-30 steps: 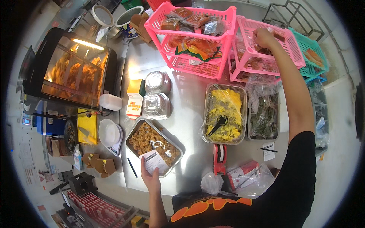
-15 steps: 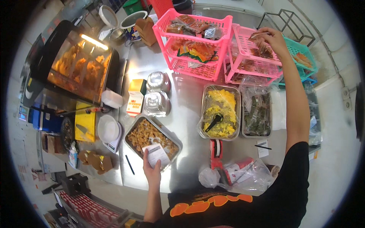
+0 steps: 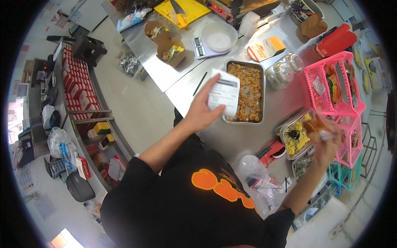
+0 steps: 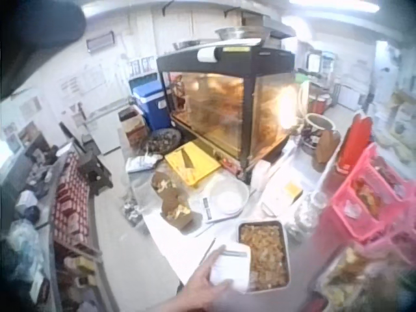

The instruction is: The person assembles a food item by layering rice, a brown mixture, and scrambled eggs into a paper cone. They then fold the cone, place it into a plastic bag, and seal the bag.

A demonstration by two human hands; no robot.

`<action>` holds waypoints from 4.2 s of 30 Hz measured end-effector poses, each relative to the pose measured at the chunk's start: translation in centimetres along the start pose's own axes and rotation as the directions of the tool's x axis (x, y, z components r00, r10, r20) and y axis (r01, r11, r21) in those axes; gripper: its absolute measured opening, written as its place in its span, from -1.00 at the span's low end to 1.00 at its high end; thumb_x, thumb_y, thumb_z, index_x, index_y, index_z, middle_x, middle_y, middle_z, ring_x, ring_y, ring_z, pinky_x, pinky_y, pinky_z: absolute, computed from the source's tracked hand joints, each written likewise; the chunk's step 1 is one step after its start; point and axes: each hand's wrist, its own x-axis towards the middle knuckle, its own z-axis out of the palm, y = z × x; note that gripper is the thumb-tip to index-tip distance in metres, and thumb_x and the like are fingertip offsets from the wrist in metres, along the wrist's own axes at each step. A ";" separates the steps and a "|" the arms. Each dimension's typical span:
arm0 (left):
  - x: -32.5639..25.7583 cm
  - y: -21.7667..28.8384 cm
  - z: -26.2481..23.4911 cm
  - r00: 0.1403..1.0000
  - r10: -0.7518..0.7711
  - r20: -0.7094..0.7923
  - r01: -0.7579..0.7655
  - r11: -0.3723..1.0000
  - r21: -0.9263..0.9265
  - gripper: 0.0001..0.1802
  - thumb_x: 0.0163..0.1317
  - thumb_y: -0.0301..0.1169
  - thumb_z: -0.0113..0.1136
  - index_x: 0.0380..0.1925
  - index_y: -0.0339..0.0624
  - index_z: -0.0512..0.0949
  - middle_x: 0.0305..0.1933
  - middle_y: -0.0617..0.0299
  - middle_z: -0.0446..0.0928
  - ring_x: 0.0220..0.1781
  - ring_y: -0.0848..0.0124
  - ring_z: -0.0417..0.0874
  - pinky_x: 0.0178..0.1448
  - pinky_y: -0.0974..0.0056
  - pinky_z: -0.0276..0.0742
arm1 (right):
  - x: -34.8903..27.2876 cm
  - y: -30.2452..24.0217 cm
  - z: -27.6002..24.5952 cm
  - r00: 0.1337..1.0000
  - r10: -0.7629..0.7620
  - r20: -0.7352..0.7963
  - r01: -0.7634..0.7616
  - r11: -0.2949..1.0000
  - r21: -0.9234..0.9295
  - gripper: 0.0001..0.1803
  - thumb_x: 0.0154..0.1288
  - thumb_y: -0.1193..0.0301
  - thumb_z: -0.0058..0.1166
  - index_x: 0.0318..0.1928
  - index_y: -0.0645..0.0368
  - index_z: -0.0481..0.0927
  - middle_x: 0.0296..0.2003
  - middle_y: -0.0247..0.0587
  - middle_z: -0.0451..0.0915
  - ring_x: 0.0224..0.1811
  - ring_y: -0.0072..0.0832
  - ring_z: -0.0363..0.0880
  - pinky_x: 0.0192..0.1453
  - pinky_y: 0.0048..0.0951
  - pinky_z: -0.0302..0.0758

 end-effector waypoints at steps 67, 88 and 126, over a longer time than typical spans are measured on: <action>9.0 6.4 -37.4 0.967 0.125 -0.221 -0.142 0.988 -0.064 0.05 -0.09 -0.54 0.32 0.42 -0.32 -0.03 0.30 -0.02 0.29 0.29 0.24 0.39 0.33 0.19 0.32 | 10.7 9.4 49.4 0.906 0.421 0.047 -0.422 0.886 0.191 -0.78 0.54 0.21 -0.26 -0.16 0.06 0.34 -0.09 0.06 0.63 -0.04 -0.30 0.63 0.06 -0.33 0.50; 8.0 6.1 -38.5 0.961 0.125 -0.246 -0.152 0.984 -0.093 0.05 -0.10 -0.62 0.25 0.43 -0.37 -0.07 0.30 -0.02 0.30 0.30 0.28 0.37 0.36 0.21 0.26 | 11.2 11.8 49.6 0.907 0.420 -0.021 -0.417 0.904 0.093 -0.80 0.54 0.24 -0.27 -0.12 0.07 0.34 -0.10 0.03 0.64 -0.17 -0.45 0.64 -0.09 -0.49 0.50; 7.2 5.3 -40.6 0.923 0.163 -0.348 -0.172 0.985 0.007 0.04 -0.09 -0.59 0.26 0.43 -0.35 -0.05 0.32 -0.01 0.27 0.35 0.28 0.31 0.41 0.21 0.17 | 23.2 15.8 62.6 0.888 0.406 0.214 -0.427 0.902 0.062 -0.71 0.50 0.26 -0.19 -0.05 0.25 0.38 -0.06 0.01 0.58 0.03 -0.31 0.56 0.06 -0.36 0.48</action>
